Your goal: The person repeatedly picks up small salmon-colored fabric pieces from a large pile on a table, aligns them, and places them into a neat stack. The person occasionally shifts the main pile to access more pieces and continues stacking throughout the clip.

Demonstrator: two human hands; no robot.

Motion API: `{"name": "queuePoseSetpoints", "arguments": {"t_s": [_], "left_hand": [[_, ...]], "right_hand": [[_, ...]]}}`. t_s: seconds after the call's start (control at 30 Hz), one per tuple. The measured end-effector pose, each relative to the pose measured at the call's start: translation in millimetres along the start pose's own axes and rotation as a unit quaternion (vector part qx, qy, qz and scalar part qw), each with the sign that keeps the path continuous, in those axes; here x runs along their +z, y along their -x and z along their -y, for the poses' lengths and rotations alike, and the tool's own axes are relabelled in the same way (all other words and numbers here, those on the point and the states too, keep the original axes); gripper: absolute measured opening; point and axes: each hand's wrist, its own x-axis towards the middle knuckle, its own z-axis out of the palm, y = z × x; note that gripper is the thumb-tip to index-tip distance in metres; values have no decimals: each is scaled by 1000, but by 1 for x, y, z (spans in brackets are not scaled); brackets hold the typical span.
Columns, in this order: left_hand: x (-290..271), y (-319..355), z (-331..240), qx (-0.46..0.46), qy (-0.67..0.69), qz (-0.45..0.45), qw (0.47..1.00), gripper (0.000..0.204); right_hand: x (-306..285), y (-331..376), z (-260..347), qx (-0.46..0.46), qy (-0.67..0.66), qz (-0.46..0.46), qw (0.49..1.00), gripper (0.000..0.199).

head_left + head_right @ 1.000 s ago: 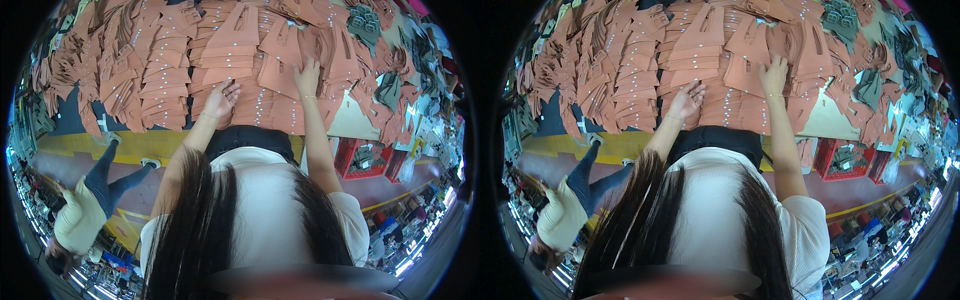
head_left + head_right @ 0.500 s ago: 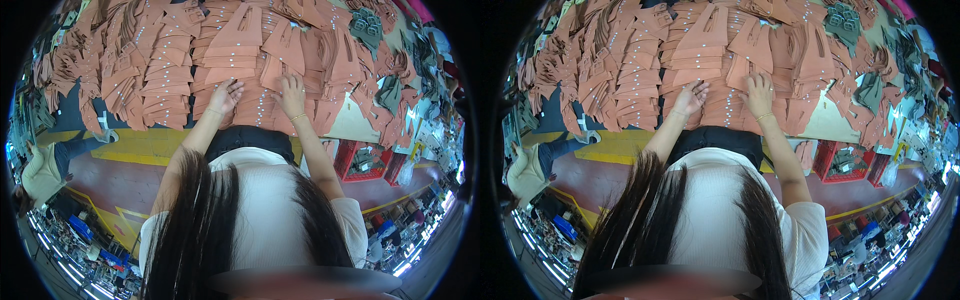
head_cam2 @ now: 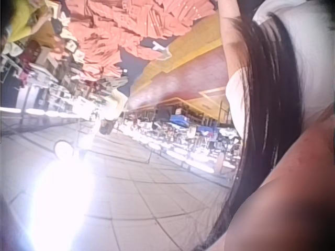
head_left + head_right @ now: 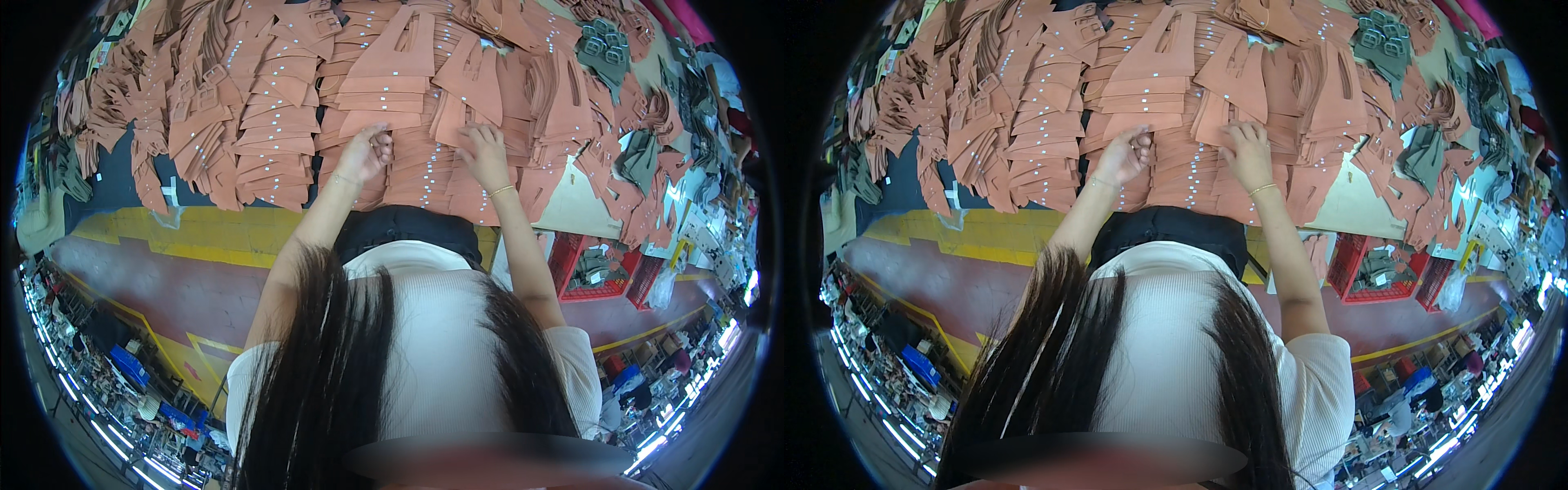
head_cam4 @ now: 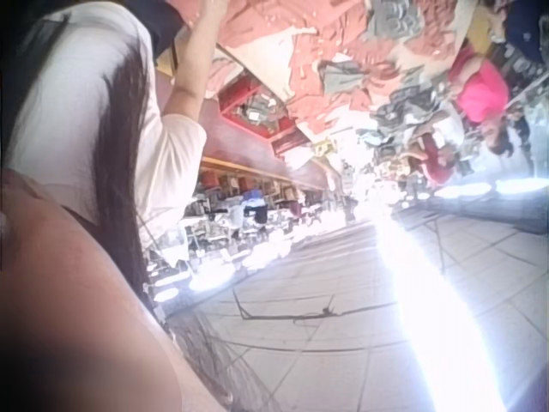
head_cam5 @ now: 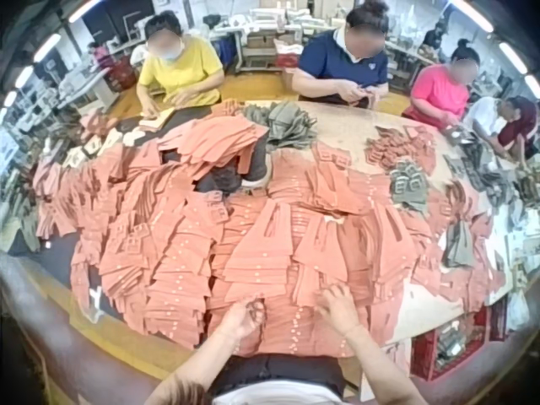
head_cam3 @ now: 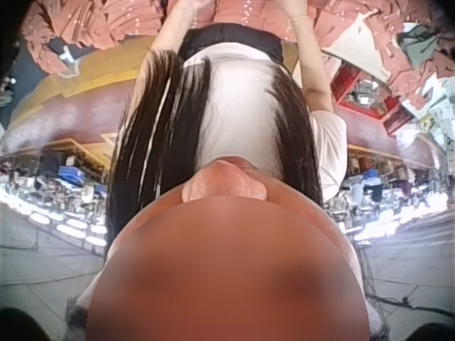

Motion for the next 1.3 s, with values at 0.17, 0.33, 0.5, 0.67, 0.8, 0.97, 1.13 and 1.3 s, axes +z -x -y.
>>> {"name": "queuePoseSetpoints", "arguments": {"t_s": [0.17,0.33,0.5,0.67,0.8,0.97,1.13,1.3], "left_hand": [[13,-11,-27,59,13,-30,998,15],[29,-24,-49,74,40,-76,994,16],[34,-37,-55,100,-22,-34,994,18],[34,-58,-67,106,-279,-66,952,21],[62,-42,-75,390,-556,-183,710,30],[100,22,-88,502,-491,-233,672,32],[75,76,-70,401,-276,-128,864,22],[68,114,-8,342,4,-21,940,26]], "right_hand": [[0,0,-3,-13,-1,-10,1000,41],[-1,0,-1,-8,9,-19,1000,32],[-27,-5,10,82,-82,6,993,18],[-68,-14,27,154,-95,-19,983,19],[-88,-22,27,129,-194,-121,965,18],[-115,-31,40,136,-351,-143,915,16],[-130,-55,92,36,-359,-201,911,14],[-85,-52,173,-67,-247,-2,967,8]]}}
